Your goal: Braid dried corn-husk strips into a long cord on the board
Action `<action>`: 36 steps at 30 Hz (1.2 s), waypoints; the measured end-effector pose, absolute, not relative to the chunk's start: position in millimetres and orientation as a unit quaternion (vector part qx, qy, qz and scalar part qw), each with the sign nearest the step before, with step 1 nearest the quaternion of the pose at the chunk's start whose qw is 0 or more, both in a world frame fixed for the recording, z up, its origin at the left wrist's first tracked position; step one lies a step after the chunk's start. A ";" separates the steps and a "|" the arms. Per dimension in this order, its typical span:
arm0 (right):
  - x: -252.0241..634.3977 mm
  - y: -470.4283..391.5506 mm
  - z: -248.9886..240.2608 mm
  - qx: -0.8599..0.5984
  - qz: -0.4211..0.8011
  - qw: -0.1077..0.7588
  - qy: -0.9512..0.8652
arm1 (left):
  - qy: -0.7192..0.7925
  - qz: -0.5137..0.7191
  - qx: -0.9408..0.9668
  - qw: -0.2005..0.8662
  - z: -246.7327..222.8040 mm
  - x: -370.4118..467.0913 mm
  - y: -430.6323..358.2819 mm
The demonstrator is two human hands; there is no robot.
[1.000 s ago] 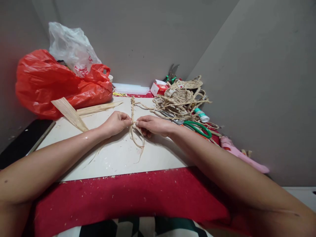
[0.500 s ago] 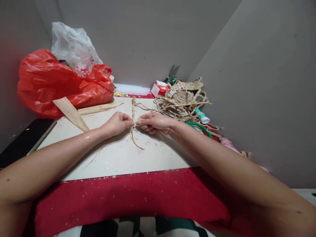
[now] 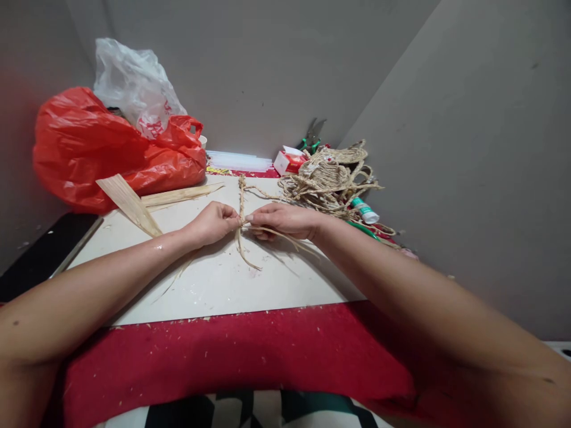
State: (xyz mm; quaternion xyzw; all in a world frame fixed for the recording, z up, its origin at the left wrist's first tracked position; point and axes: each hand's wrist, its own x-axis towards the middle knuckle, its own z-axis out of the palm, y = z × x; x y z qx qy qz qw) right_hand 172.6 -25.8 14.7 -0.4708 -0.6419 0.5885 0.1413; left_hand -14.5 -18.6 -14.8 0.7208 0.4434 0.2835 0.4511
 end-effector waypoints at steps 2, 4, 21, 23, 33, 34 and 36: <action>174.1 -25.1 13.1 -0.478 0.593 0.138 -0.634 | 0.444 0.283 0.721 0.449 -14.9 -14.7 -18.8; 176.6 -24.4 11.6 -0.487 0.570 0.140 -0.646 | 0.443 0.283 0.722 0.450 -15.2 -14.8 -18.8; 170.7 -32.8 14.4 -0.477 0.640 0.170 -0.578 | 0.431 0.288 0.723 0.457 -18.3 -14.7 -16.6; 163.3 -39.8 13.3 -0.506 0.580 0.190 -0.609 | 0.434 0.296 0.706 0.474 -17.5 -13.9 -18.1; 129.7 -75.4 -2.5 -0.575 0.163 0.161 -0.785 | 0.447 0.314 0.615 0.568 -14.6 -11.5 -20.5; 128.4 -77.3 -2.0 -0.587 0.138 0.132 -0.787 | 0.448 0.312 0.610 0.574 -14.3 -11.4 -20.7; 125.5 -80.4 -0.8 -0.600 0.097 0.079 -0.790 | 0.451 0.307 0.601 0.584 -12.9 -11.0 -21.9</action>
